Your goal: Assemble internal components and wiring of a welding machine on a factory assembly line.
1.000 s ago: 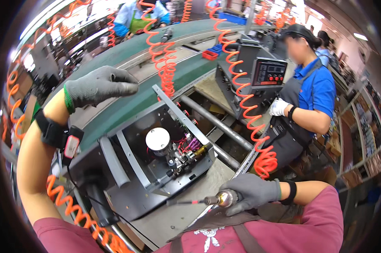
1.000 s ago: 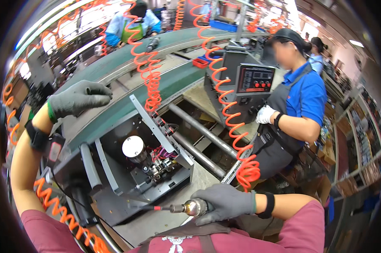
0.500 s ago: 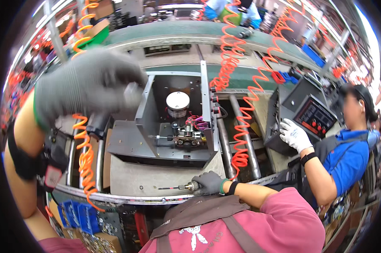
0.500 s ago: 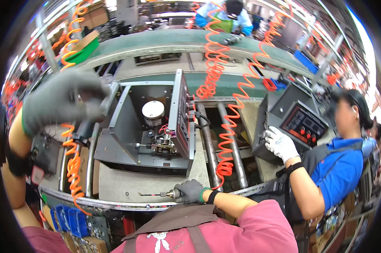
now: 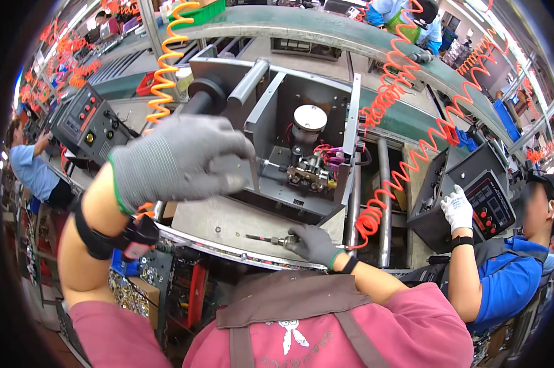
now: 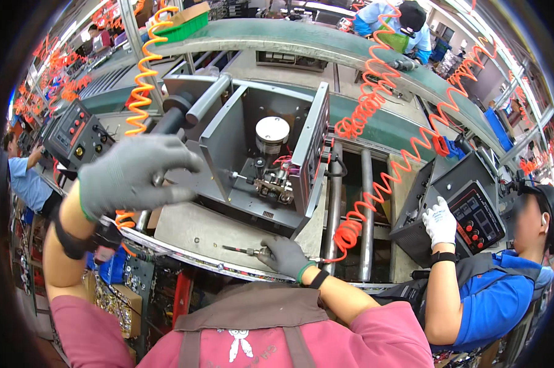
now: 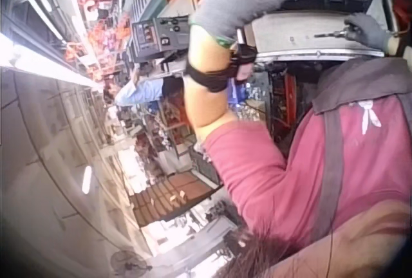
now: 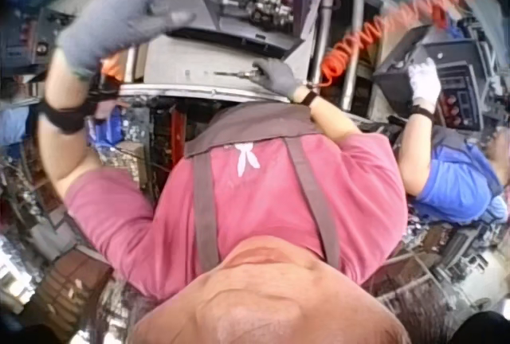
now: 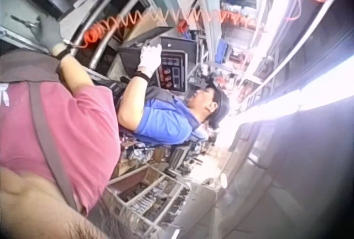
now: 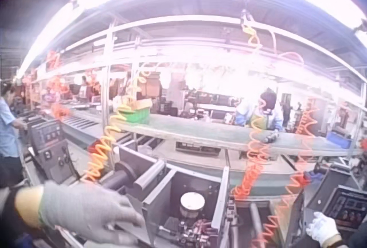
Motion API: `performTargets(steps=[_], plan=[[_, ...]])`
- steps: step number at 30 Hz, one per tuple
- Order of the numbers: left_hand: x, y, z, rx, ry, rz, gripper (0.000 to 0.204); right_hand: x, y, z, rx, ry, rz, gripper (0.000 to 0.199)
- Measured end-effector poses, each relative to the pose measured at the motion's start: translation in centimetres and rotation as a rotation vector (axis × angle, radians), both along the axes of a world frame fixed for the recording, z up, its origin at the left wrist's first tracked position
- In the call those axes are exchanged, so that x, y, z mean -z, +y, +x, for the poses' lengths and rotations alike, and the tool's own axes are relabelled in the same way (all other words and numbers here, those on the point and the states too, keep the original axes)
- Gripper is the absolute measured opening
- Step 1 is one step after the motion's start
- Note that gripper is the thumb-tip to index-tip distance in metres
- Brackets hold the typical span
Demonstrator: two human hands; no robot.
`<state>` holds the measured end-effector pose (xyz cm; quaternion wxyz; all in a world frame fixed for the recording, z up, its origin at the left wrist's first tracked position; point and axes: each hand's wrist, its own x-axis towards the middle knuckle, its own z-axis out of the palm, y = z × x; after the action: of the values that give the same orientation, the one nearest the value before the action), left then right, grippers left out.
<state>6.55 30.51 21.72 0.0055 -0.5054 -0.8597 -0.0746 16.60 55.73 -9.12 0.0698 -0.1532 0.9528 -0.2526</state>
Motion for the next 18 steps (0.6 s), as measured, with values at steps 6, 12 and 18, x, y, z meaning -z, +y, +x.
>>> performTargets(steps=[6, 12, 18], plan=[[12.9, -2.6, -0.5, -0.463, -0.869, 0.612, 0.043, -8.6, 0.7, 0.9, 0.165, 0.648, -0.433, 0.014], [22.9, -4.0, -0.5, -0.717, -1.035, 0.693, 0.058, -15.6, 3.0, -2.1, 0.660, 0.801, -0.810, 0.015], [26.9, -3.9, 0.7, -0.837, -1.137, 0.802, 0.051, -23.5, 5.5, -10.2, 0.503, 0.738, -0.401, 0.024]])
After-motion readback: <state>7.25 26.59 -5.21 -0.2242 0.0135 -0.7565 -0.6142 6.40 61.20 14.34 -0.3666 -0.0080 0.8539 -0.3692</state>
